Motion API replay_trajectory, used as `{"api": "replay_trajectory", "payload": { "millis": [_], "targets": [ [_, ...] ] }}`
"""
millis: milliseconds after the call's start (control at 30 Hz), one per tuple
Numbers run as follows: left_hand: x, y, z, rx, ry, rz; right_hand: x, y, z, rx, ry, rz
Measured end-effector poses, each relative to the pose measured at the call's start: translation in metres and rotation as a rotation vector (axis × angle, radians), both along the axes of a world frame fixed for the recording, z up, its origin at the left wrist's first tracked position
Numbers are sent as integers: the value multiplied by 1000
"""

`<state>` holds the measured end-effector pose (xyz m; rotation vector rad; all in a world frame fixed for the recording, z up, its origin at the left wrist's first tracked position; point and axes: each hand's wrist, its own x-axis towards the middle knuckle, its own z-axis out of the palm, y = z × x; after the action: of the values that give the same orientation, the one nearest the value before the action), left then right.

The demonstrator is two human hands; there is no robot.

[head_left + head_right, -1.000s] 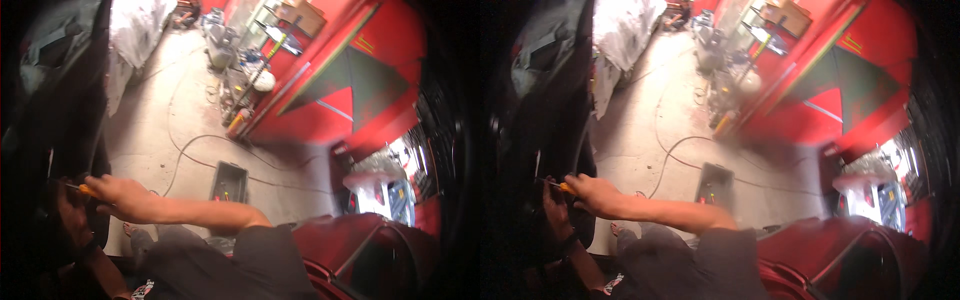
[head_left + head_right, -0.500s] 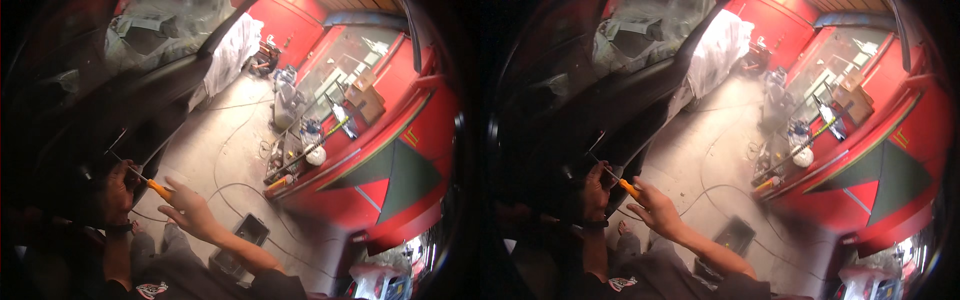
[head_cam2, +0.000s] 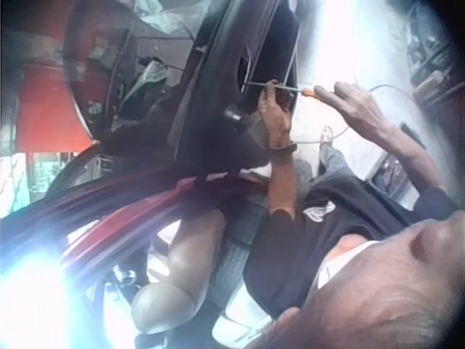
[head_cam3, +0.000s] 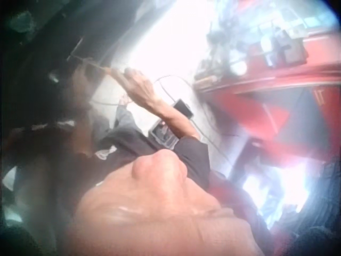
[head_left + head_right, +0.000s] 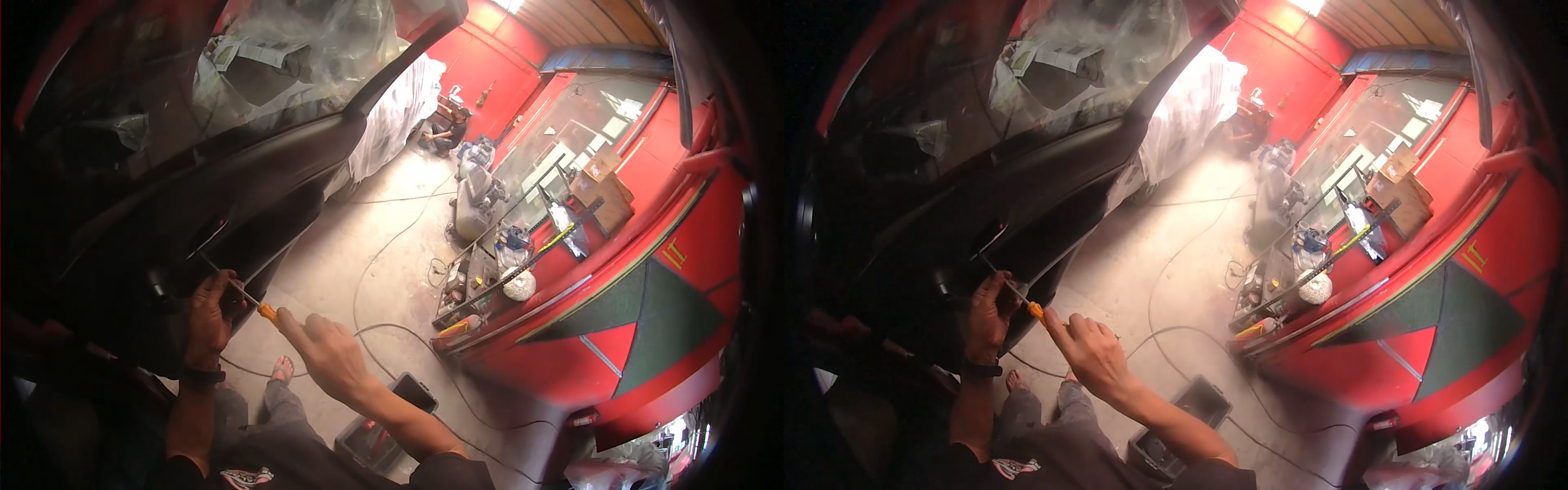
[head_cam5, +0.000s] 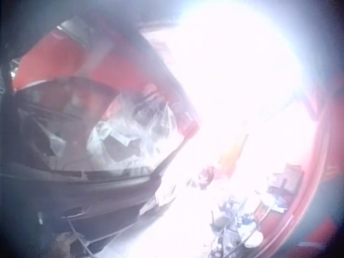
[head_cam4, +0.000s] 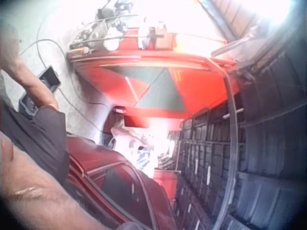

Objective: The person pries off a small plastic cover from the interior door handle of a car using a screwdriver. They then use a different screwdriver to remove a screw located behind the cover.

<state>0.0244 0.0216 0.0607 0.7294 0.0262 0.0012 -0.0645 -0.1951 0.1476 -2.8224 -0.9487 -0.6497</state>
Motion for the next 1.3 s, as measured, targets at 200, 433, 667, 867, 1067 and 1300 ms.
{"api": "replay_trajectory", "payload": {
  "millis": [200, 433, 667, 867, 1067, 1300],
  "targets": [
    [0, -3, 1, -7, 24, 6, -5, -8, -18, 1320, 1371, 60],
    [-1, -2, 9, -67, 32, -13, -9, -4, -11, 223, 210, -48],
    [7, 0, -5, -145, 88, 52, -28, 3, -8, 852, 620, 7],
    [7, 2, 0, -187, 58, 2, -27, -6, -17, 1415, 1089, 138],
    [-5, 3, 24, -180, 31, -53, -27, 6, -4, 1250, 801, -12],
    [8, 10, -7, -214, 69, -128, -20, 8, -14, 438, -9, 62]
  ]
}}
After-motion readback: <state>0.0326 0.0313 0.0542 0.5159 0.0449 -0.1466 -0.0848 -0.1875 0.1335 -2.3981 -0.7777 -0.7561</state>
